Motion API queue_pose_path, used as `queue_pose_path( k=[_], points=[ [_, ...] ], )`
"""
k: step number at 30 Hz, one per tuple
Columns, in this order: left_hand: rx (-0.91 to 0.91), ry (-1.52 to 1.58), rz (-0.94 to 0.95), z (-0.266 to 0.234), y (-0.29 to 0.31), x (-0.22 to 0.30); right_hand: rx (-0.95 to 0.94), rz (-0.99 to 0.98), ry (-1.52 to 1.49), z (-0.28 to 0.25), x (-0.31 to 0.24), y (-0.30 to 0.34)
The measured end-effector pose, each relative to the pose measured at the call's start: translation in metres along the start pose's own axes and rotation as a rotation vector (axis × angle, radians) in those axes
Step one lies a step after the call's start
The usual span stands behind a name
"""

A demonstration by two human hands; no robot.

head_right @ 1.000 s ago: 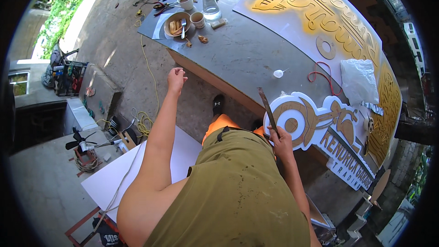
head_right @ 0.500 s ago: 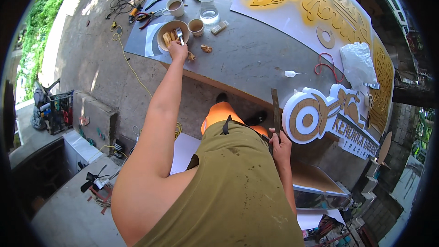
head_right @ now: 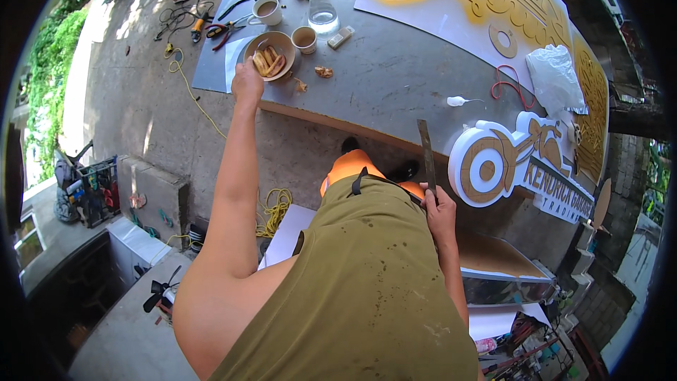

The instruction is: Measuring and marking dimensions on a sign component using a ruler and a pencil.

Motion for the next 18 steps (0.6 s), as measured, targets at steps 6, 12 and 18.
queue_pose_path(
  k=[6, 12, 18],
  points=[
    [-0.101, -0.278, 0.022, -0.038, 0.015, -0.011, -0.029, -0.023, -0.018, 0.011, 0.000, -0.009],
    [-0.168, -0.373, 0.072, -0.031, 0.010, -0.003, -0.026, -0.013, -0.007, 0.012, -0.007, -0.016],
    [-0.188, -0.478, 0.092, -0.031, 0.005, 0.013, -0.012, -0.020, -0.045, 0.013, 0.003, -0.014]
  ],
)
Point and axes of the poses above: each hand's wrist, its own y-axis away from the middle knuckle, its own z-axis out of the palm, x = y × z, the point moved 4 cm from there along -y, towards the middle knuckle, and after that the axes turned 2 degrees about -x, right-handed, at the moved point
